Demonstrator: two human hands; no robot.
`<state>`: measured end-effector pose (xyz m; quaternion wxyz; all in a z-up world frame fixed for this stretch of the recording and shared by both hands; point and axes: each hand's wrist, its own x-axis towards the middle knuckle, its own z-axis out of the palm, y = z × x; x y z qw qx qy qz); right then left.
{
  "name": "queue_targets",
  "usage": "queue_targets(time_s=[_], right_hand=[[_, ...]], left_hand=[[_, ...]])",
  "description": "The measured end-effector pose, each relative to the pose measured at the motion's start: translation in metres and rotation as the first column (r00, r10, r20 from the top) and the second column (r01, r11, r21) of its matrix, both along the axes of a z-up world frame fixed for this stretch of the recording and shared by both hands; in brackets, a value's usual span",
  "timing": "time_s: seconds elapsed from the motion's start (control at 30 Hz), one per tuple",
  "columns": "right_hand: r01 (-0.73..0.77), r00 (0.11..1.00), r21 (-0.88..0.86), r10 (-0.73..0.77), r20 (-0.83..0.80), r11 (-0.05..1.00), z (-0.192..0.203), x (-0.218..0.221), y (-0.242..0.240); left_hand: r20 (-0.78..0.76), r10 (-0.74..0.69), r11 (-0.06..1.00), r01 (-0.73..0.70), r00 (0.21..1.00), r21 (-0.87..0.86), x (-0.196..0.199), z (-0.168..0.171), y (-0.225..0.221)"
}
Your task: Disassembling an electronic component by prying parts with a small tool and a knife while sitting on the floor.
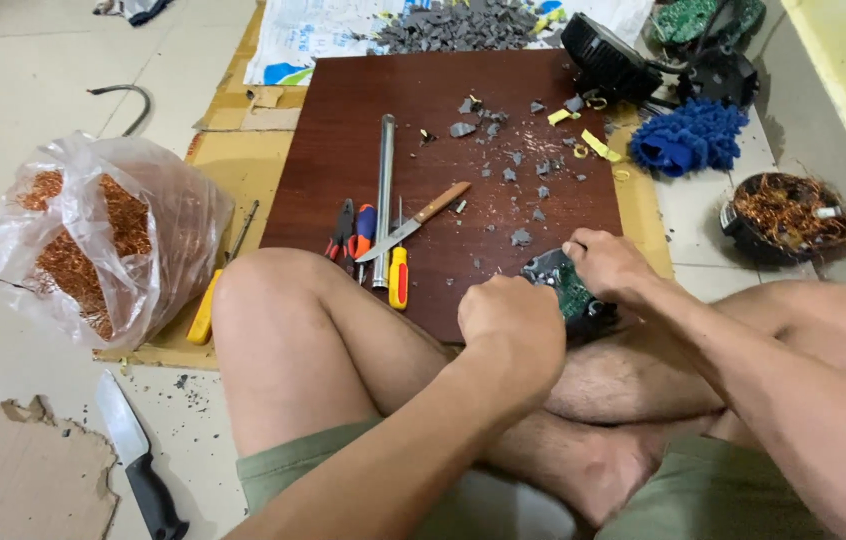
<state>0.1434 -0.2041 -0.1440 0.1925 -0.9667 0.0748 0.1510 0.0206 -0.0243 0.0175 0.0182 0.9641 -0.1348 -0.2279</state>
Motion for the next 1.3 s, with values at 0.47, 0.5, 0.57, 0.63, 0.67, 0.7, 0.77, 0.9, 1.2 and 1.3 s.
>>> queue_targets(time_s=[0.47,0.5,0.57,0.63,0.67,0.7,0.77,0.9,1.2,1.3], right_hand=[[-0.041,0.997,-0.052,0.037,-0.066,0.998,0.007,0.005,-0.020],[-0.027,0.997,-0.048,0.023,-0.071,0.998,0.009,0.003,-0.019],[-0.046,0.997,-0.059,0.042,-0.069,0.997,-0.004,0.013,-0.029],[-0.063,0.996,-0.068,0.058,-0.069,0.996,-0.012,0.022,-0.034],[-0.083,0.994,-0.066,0.078,-0.076,0.994,-0.015,0.025,-0.033],[-0.103,0.992,-0.070,0.097,-0.078,0.992,-0.015,0.030,-0.037],[-0.101,0.992,-0.080,0.094,-0.082,0.992,-0.009,0.029,-0.035],[-0.074,0.993,-0.081,0.067,-0.096,0.994,0.004,0.016,-0.026],[-0.036,0.995,-0.053,0.032,-0.089,0.998,-0.010,0.013,-0.029],[-0.037,0.997,-0.036,0.034,-0.071,0.999,-0.016,0.017,-0.034]], left_hand=[[-0.093,0.300,0.879,-0.313,0.949,-0.360,-0.008,-0.023,0.043],[-0.181,0.363,0.813,-0.405,0.914,-0.417,-0.011,-0.027,0.046],[-0.202,0.370,0.808,-0.421,0.907,-0.412,-0.026,-0.032,0.054],[-0.225,0.374,0.805,-0.436,0.900,-0.403,-0.030,-0.038,0.055],[-0.205,0.361,0.830,-0.413,0.910,-0.374,-0.029,-0.041,0.052],[-0.182,0.345,0.853,-0.388,0.921,-0.350,-0.026,-0.044,0.046],[-0.133,0.299,0.890,-0.326,0.945,-0.317,-0.019,-0.043,0.044],[-0.035,0.139,0.981,-0.143,0.990,-0.131,-0.015,-0.007,0.030],[0.007,0.036,0.993,-0.035,0.999,-0.113,-0.015,-0.041,-0.006],[0.077,0.116,0.982,-0.103,0.990,-0.156,-0.021,-0.068,-0.002]])
